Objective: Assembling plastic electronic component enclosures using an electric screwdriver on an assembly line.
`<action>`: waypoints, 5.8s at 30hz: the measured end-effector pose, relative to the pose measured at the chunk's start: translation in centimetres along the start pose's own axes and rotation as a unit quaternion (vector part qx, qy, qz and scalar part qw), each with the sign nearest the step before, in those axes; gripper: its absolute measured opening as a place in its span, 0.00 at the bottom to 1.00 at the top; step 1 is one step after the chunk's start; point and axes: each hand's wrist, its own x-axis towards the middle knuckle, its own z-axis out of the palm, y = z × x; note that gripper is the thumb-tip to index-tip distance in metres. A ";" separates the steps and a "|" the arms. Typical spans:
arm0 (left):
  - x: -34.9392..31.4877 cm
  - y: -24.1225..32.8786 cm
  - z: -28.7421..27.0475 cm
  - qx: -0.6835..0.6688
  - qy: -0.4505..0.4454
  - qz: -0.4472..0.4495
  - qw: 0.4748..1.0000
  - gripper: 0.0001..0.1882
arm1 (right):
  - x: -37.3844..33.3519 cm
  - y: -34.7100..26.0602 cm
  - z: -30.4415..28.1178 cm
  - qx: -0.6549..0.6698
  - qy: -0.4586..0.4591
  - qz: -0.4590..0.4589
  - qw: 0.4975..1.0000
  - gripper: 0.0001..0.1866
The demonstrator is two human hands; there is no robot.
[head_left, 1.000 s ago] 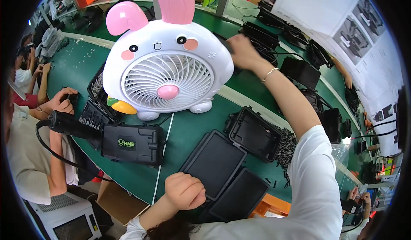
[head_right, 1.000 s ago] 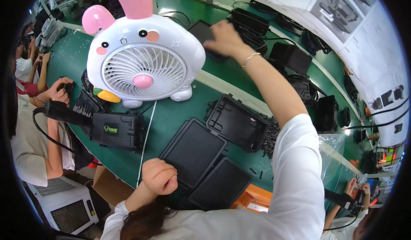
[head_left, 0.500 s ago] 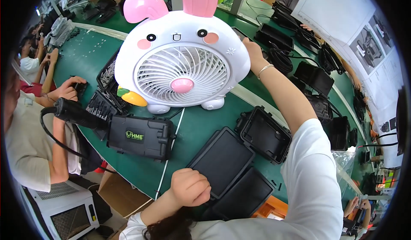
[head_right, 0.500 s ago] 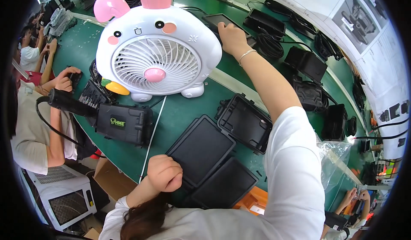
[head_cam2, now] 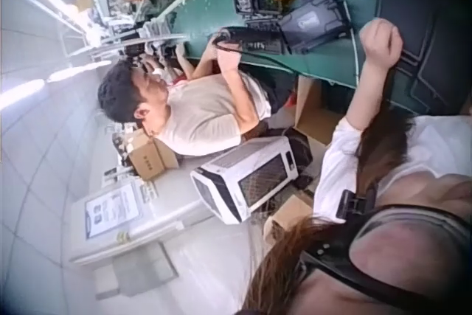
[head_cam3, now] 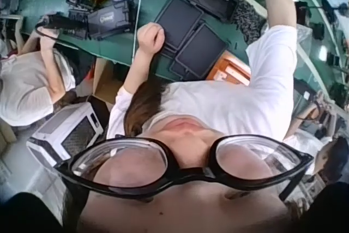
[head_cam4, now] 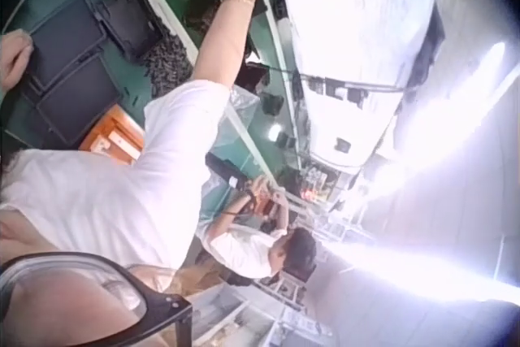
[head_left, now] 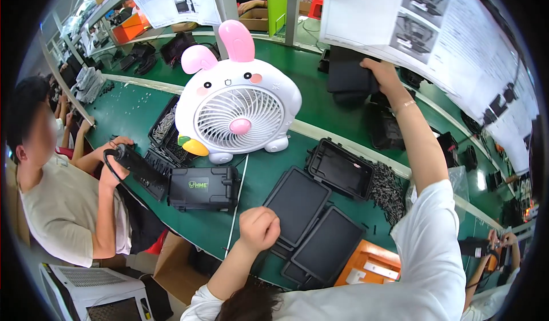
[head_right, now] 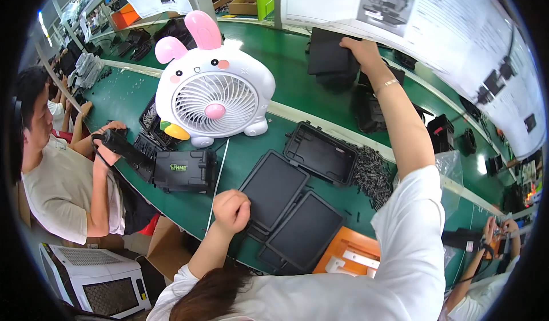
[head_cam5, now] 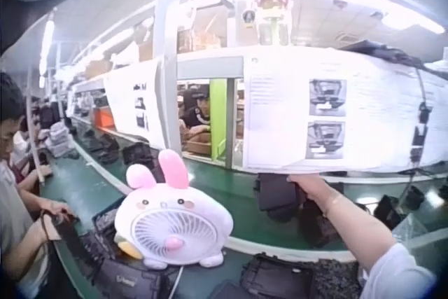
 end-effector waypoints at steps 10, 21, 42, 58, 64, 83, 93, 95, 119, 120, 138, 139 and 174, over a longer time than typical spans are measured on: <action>4.6 6.3 -0.4 -0.284 -0.036 -0.148 0.947 0.31 | -22.9 -12.8 -3.4 0.129 -0.104 0.062 0.984 0.29; 2.6 4.7 0.5 -0.387 -0.081 -0.151 0.906 0.42 | -32.9 -8.5 3.0 0.037 -0.237 -0.034 0.970 0.29; 0.5 4.3 -5.3 0.235 -0.284 0.127 0.921 0.26 | -36.5 -8.2 2.3 -0.338 -0.381 -0.288 0.811 0.38; 2.3 22.4 -11.4 -0.014 0.099 0.447 0.889 0.13 | -39.3 -10.8 -5.5 -0.119 -0.124 -0.285 0.943 0.08; 2.3 18.6 -8.1 -0.033 0.116 0.234 0.965 0.06 | -45.8 -5.7 -12.4 0.299 0.127 -0.031 0.945 0.12; 7.5 2.7 -8.0 0.334 0.121 -0.093 0.930 0.14 | -41.2 -14.5 -6.6 -0.192 -0.075 -0.069 0.976 0.22; 5.6 19.1 -5.7 -0.126 0.025 -0.160 0.979 0.15 | -38.5 -14.5 -10.1 0.120 -0.174 -0.247 0.946 0.43; 8.6 19.9 -4.1 -0.159 -0.309 -0.027 0.937 0.14 | -38.6 -15.5 -8.4 0.011 -0.243 -0.310 0.919 0.43; 6.5 15.7 9.0 -0.310 -0.474 -0.124 0.814 0.10 | -44.2 -12.9 -10.0 -0.300 0.017 -0.228 0.926 0.20; 6.3 15.8 9.0 -0.309 -0.470 -0.123 0.818 0.10 | -43.9 -13.2 -10.3 -0.302 -0.031 -0.275 0.912 0.22; 7.2 14.9 10.2 -0.229 -0.444 -0.164 0.850 0.09 | -43.9 -13.3 -10.3 -0.316 -0.036 -0.162 0.934 0.20; 7.2 14.6 12.0 -0.177 -0.432 -0.078 0.881 0.06 | -43.8 -13.2 -10.4 -0.319 -0.034 -0.160 0.934 0.20; 7.6 20.1 9.8 -0.278 -0.266 0.084 0.919 0.12 | -39.1 -4.2 -20.7 -0.106 0.442 -0.107 0.884 0.25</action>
